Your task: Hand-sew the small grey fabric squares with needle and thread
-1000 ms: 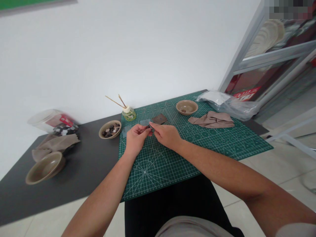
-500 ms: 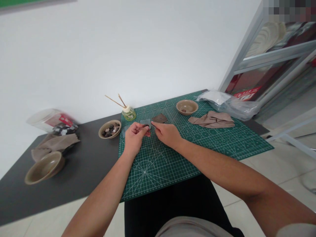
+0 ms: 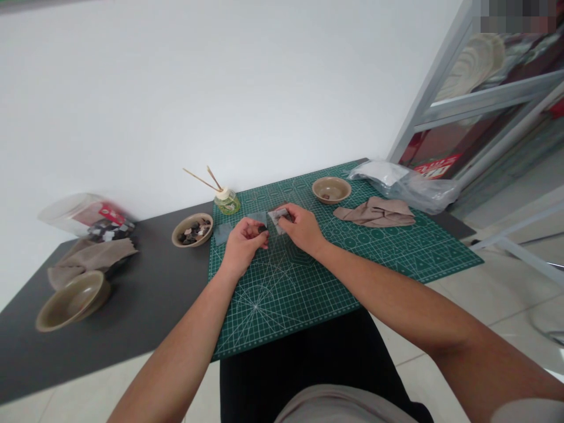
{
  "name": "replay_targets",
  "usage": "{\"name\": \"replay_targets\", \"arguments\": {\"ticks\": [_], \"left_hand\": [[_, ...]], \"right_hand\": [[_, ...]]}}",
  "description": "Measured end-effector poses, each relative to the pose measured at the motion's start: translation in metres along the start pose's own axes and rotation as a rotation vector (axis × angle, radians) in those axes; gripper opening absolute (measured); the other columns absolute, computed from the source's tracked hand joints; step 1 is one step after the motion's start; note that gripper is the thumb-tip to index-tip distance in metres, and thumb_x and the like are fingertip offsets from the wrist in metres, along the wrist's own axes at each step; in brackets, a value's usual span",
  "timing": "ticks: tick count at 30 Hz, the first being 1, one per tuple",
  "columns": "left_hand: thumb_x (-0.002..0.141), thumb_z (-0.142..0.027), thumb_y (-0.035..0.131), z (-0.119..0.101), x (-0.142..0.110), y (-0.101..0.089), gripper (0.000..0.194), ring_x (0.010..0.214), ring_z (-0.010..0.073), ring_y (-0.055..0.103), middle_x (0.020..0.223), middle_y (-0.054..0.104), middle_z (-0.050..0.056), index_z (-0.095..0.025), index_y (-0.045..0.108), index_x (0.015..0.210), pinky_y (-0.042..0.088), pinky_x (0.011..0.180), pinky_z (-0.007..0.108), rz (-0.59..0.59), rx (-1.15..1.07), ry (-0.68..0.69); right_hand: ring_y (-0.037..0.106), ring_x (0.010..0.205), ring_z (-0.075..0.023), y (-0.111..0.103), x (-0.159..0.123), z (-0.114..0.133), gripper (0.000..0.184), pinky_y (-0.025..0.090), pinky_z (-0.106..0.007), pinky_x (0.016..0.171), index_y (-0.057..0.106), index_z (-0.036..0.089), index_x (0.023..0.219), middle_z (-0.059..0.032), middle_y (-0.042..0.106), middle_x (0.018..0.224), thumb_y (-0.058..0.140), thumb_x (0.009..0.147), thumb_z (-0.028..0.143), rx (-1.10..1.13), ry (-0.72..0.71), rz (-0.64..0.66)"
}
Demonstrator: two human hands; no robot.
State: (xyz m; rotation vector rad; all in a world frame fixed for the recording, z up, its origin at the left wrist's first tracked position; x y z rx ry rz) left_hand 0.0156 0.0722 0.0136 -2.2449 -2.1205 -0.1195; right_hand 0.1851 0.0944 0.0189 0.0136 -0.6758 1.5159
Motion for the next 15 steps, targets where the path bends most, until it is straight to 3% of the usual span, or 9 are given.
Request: {"name": "replay_targets", "arguments": {"ticks": [4, 9, 15], "left_hand": [[0.064, -0.026, 0.081, -0.0015, -0.0011, 0.0012, 0.032, 0.053, 0.0113, 0.059, 0.056, 0.059, -0.007, -0.017, 0.062, 0.088, 0.054, 0.052, 0.024, 0.010, 0.011, -0.023], [0.071, -0.032, 0.076, -0.0049, -0.0021, -0.0012, 0.025, 0.049, 0.0087, 0.053, 0.060, 0.062, -0.004, -0.016, 0.072, 0.089, 0.043, 0.049, 0.022, -0.027, 0.185, -0.007], [0.066, -0.033, 0.079, -0.0025, -0.0007, -0.0019, 0.031, 0.060, 0.0113, 0.059, 0.072, 0.068, 0.000, -0.015, 0.072, 0.090, 0.049, 0.061, 0.025, -0.025, 0.129, -0.022]], "right_hand": [[0.055, 0.067, -0.0126, 0.0009, -0.0012, 0.0028, 0.013, 0.042, -0.025, 0.068, 0.068, 0.019, 0.088, 0.0013, 0.067, 0.078, 0.058, 0.079, 0.020, 0.008, 0.003, -0.004], [0.053, 0.064, -0.0126, 0.0034, -0.0043, 0.0041, 0.011, 0.041, -0.025, 0.067, 0.066, 0.020, 0.088, 0.0018, 0.066, 0.076, 0.059, 0.080, 0.023, 0.007, -0.034, 0.061], [0.056, 0.067, -0.0132, 0.0049, -0.0052, 0.0026, 0.010, 0.040, -0.025, 0.067, 0.065, 0.021, 0.089, 0.0023, 0.065, 0.077, 0.058, 0.082, 0.022, 0.010, -0.074, 0.121]]}}
Point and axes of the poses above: each hand's wrist, its own x-axis towards the middle knuckle, its own y-axis out of the palm, z = x × y, the point moved 1 cm from there along x, towards the middle knuckle
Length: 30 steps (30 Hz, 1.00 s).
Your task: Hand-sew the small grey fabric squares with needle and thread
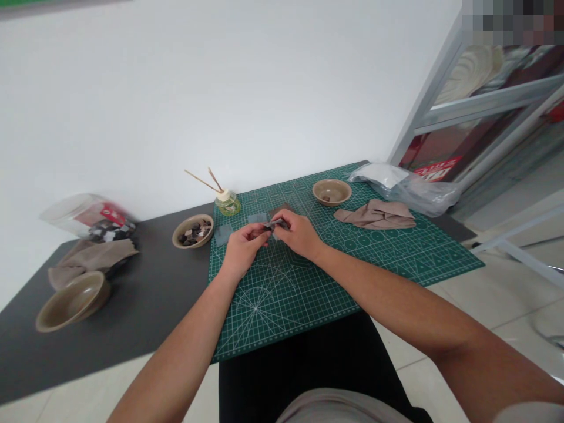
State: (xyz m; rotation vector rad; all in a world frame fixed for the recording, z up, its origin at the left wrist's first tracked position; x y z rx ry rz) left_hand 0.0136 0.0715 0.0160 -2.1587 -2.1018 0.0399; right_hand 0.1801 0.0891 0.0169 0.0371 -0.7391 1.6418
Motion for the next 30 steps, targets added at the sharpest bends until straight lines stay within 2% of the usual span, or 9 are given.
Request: {"name": "replay_targets", "arguments": {"ticks": [4, 8, 15, 18, 21, 23, 26, 30], "left_hand": [[0.062, -0.033, 0.082, -0.001, 0.000, 0.001, 0.032, 0.062, 0.0124, 0.061, 0.072, 0.068, 0.000, -0.014, 0.068, 0.085, 0.051, 0.063, 0.027, -0.020, -0.026, -0.018], [0.062, -0.035, 0.082, -0.004, -0.001, 0.002, 0.033, 0.064, 0.0138, 0.063, 0.073, 0.070, 0.001, -0.014, 0.070, 0.085, 0.053, 0.068, 0.030, -0.009, -0.034, -0.037], [0.057, -0.027, 0.083, 0.008, 0.000, 0.001, 0.033, 0.068, 0.0146, 0.066, 0.077, 0.073, 0.002, -0.014, 0.073, 0.086, 0.053, 0.074, 0.030, -0.016, -0.122, -0.102], [0.055, -0.024, 0.083, 0.011, 0.001, -0.001, 0.033, 0.066, 0.0142, 0.065, 0.073, 0.072, 0.001, -0.014, 0.072, 0.085, 0.053, 0.071, 0.030, -0.027, -0.121, -0.108], [0.060, -0.029, 0.080, 0.011, 0.001, -0.001, 0.031, 0.065, 0.0140, 0.063, 0.077, 0.071, 0.002, -0.014, 0.073, 0.086, 0.053, 0.065, 0.029, -0.031, -0.085, -0.093], [0.064, -0.031, 0.077, 0.010, 0.001, 0.000, 0.029, 0.062, 0.0126, 0.059, 0.077, 0.070, 0.002, -0.015, 0.073, 0.087, 0.050, 0.060, 0.027, -0.026, -0.022, -0.075], [0.068, -0.032, 0.073, 0.009, 0.001, -0.001, 0.025, 0.054, 0.0101, 0.052, 0.067, 0.064, -0.001, -0.016, 0.073, 0.088, 0.041, 0.053, 0.024, -0.020, 0.098, -0.044], [0.070, -0.033, 0.071, 0.009, 0.001, -0.004, 0.024, 0.053, 0.0103, 0.047, 0.060, 0.058, -0.004, -0.017, 0.072, 0.088, 0.034, 0.051, 0.023, -0.025, 0.172, -0.029]], "right_hand": [[0.059, 0.076, -0.0152, 0.002, 0.001, -0.002, 0.009, 0.042, -0.027, 0.072, 0.064, 0.021, 0.090, 0.0004, 0.067, 0.083, 0.057, 0.083, 0.021, 0.005, -0.034, 0.063], [0.058, 0.084, -0.0179, 0.005, 0.001, -0.005, 0.008, 0.043, -0.030, 0.078, 0.058, 0.021, 0.090, -0.0032, 0.064, 0.091, 0.053, 0.085, 0.021, 0.004, -0.076, 0.068], [0.054, 0.080, -0.0182, 0.009, 0.002, -0.010, 0.006, 0.041, -0.031, 0.077, 0.052, 0.021, 0.087, -0.0020, 0.058, 0.085, 0.053, 0.082, 0.020, 0.022, -0.040, 0.106], [0.054, 0.079, -0.0179, 0.010, 0.003, -0.012, 0.005, 0.040, -0.031, 0.075, 0.051, 0.020, 0.086, -0.0015, 0.058, 0.084, 0.055, 0.082, 0.021, 0.023, -0.032, 0.151], [0.053, 0.078, -0.0173, 0.009, 0.003, -0.013, 0.005, 0.038, -0.030, 0.073, 0.051, 0.020, 0.084, -0.0010, 0.057, 0.083, 0.055, 0.083, 0.022, 0.002, -0.029, 0.157], [0.053, 0.075, -0.0168, 0.008, 0.003, -0.013, 0.006, 0.037, -0.029, 0.071, 0.050, 0.021, 0.083, -0.0001, 0.057, 0.080, 0.056, 0.084, 0.024, -0.016, -0.015, 0.164], [0.053, 0.074, -0.0162, 0.005, 0.003, -0.011, 0.007, 0.037, -0.029, 0.069, 0.051, 0.021, 0.083, 0.0006, 0.057, 0.079, 0.057, 0.085, 0.025, -0.014, -0.004, 0.182], [0.053, 0.072, -0.0161, 0.003, 0.001, -0.007, 0.009, 0.037, -0.029, 0.068, 0.051, 0.020, 0.083, 0.0008, 0.057, 0.076, 0.056, 0.087, 0.028, -0.009, -0.003, 0.171]]}}
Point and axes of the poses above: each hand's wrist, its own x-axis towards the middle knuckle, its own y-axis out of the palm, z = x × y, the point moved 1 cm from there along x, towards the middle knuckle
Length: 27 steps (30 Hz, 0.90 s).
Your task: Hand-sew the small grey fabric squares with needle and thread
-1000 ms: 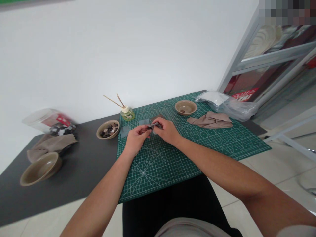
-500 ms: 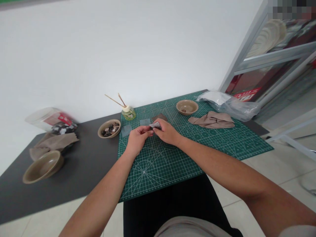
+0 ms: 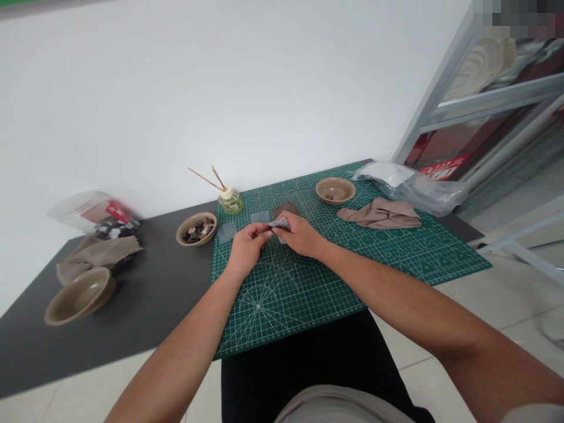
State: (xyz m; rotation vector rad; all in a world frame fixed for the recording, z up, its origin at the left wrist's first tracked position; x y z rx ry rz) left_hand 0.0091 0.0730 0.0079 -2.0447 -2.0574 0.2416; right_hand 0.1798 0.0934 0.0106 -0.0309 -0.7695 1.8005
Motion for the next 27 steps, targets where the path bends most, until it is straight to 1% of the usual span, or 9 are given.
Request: {"name": "replay_targets", "arguments": {"ticks": [4, 9, 14, 20, 27], "left_hand": [[0.069, -0.033, 0.071, -0.002, -0.001, -0.001, 0.025, 0.055, 0.0101, 0.046, 0.064, 0.061, -0.003, -0.017, 0.073, 0.089, 0.034, 0.053, 0.023, -0.001, -0.022, 0.005], [0.068, -0.033, 0.073, -0.003, -0.001, -0.002, 0.025, 0.055, 0.0114, 0.048, 0.064, 0.061, -0.002, -0.018, 0.073, 0.087, 0.036, 0.054, 0.024, -0.004, -0.024, 0.012], [0.068, -0.033, 0.072, -0.005, -0.001, -0.001, 0.022, 0.056, 0.0124, 0.050, 0.061, 0.060, -0.002, -0.018, 0.073, 0.084, 0.037, 0.055, 0.025, -0.005, -0.029, 0.015], [0.067, -0.032, 0.074, -0.009, -0.002, -0.002, 0.025, 0.058, 0.0131, 0.054, 0.065, 0.065, -0.001, -0.018, 0.073, 0.087, 0.041, 0.057, 0.025, 0.007, -0.054, -0.001], [0.071, -0.033, 0.071, -0.011, -0.003, -0.003, 0.028, 0.057, 0.0135, 0.054, 0.063, 0.064, -0.001, -0.017, 0.075, 0.093, 0.040, 0.056, 0.026, -0.008, -0.003, 0.027]], "right_hand": [[0.053, 0.075, -0.0168, 0.002, -0.001, 0.002, 0.009, 0.038, -0.030, 0.071, 0.051, 0.020, 0.086, 0.0000, 0.056, 0.080, 0.055, 0.088, 0.028, 0.008, -0.028, -0.022], [0.055, 0.081, -0.0174, 0.003, -0.002, 0.003, 0.007, 0.040, -0.031, 0.075, 0.050, 0.021, 0.089, -0.0015, 0.057, 0.086, 0.051, 0.089, 0.027, 0.031, -0.064, -0.011], [0.053, 0.073, -0.0159, -0.001, -0.003, 0.005, 0.010, 0.037, -0.029, 0.069, 0.048, 0.021, 0.084, 0.0012, 0.055, 0.077, 0.053, 0.089, 0.029, 0.025, -0.036, -0.002], [0.051, 0.068, -0.0158, -0.001, -0.004, 0.007, 0.014, 0.036, -0.029, 0.065, 0.045, 0.022, 0.082, 0.0022, 0.052, 0.073, 0.055, 0.087, 0.029, 0.024, -0.042, -0.034], [0.055, 0.080, -0.0179, 0.000, -0.003, 0.004, 0.006, 0.041, -0.031, 0.075, 0.047, 0.021, 0.089, -0.0018, 0.057, 0.085, 0.049, 0.090, 0.027, 0.006, -0.069, -0.094]]}}
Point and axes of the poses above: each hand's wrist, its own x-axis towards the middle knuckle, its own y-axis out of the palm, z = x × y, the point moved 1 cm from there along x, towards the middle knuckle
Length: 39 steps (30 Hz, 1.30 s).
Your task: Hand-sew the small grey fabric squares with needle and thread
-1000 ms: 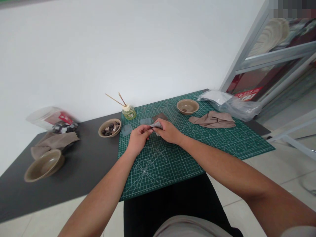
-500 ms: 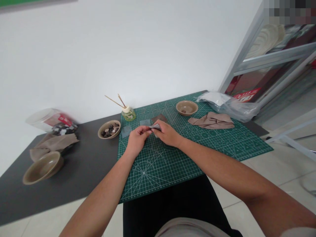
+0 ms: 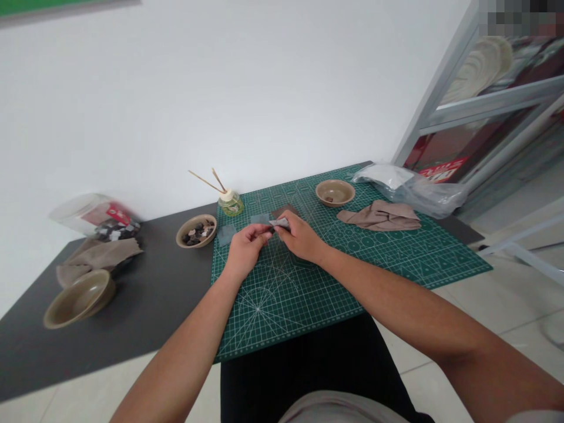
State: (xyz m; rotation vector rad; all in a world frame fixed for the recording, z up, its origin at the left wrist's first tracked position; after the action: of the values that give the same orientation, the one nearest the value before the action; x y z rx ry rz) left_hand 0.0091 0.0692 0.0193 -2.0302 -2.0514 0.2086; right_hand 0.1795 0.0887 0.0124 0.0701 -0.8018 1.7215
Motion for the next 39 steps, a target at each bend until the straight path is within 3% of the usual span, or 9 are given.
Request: {"name": "replay_targets", "arguments": {"ticks": [11, 20, 26, 34, 39], "left_hand": [[0.069, -0.032, 0.072, 0.0023, 0.0014, -0.0016, 0.024, 0.064, 0.0150, 0.056, 0.069, 0.066, 0.000, -0.019, 0.074, 0.088, 0.042, 0.062, 0.027, 0.019, 0.003, 0.017], [0.069, -0.029, 0.072, 0.0051, 0.0029, -0.0013, 0.025, 0.064, 0.0144, 0.057, 0.074, 0.070, 0.001, -0.018, 0.075, 0.091, 0.044, 0.064, 0.027, 0.011, -0.045, 0.027], [0.066, -0.029, 0.074, 0.0040, 0.0027, -0.0011, 0.026, 0.066, 0.0147, 0.058, 0.076, 0.071, 0.001, -0.018, 0.074, 0.089, 0.045, 0.068, 0.028, 0.008, -0.063, 0.010], [0.068, -0.031, 0.073, 0.0010, 0.0015, -0.0003, 0.025, 0.065, 0.0145, 0.057, 0.076, 0.070, 0.002, -0.018, 0.074, 0.089, 0.045, 0.066, 0.028, 0.018, -0.070, 0.001], [0.067, -0.030, 0.074, 0.0019, 0.0021, -0.0009, 0.024, 0.067, 0.0145, 0.058, 0.078, 0.071, 0.002, -0.018, 0.073, 0.088, 0.045, 0.067, 0.028, 0.010, -0.074, 0.011]], "right_hand": [[0.053, 0.078, -0.0172, -0.0004, 0.0004, 0.0025, 0.006, 0.039, -0.031, 0.073, 0.049, 0.021, 0.087, -0.0007, 0.055, 0.083, 0.052, 0.087, 0.026, 0.033, -0.008, 0.072], [0.048, 0.068, -0.0158, -0.0009, -0.0009, 0.0013, 0.021, 0.034, -0.029, 0.065, 0.042, 0.023, 0.079, 0.0029, 0.050, 0.071, 0.054, 0.090, 0.035, 0.009, 0.040, 0.072], [0.051, 0.073, -0.0169, 0.0030, -0.0001, -0.0005, 0.014, 0.037, -0.030, 0.068, 0.044, 0.022, 0.084, 0.0007, 0.053, 0.078, 0.051, 0.090, 0.032, 0.031, 0.018, 0.071], [0.048, 0.068, -0.0156, 0.0001, -0.0009, 0.0009, 0.024, 0.034, -0.029, 0.065, 0.036, 0.023, 0.077, 0.0023, 0.049, 0.072, 0.053, 0.090, 0.034, 0.007, 0.031, 0.068], [0.050, 0.071, -0.0165, 0.0005, -0.0016, 0.0018, 0.018, 0.036, -0.030, 0.067, 0.041, 0.023, 0.082, 0.0012, 0.051, 0.076, 0.052, 0.090, 0.035, 0.031, 0.014, 0.070]]}}
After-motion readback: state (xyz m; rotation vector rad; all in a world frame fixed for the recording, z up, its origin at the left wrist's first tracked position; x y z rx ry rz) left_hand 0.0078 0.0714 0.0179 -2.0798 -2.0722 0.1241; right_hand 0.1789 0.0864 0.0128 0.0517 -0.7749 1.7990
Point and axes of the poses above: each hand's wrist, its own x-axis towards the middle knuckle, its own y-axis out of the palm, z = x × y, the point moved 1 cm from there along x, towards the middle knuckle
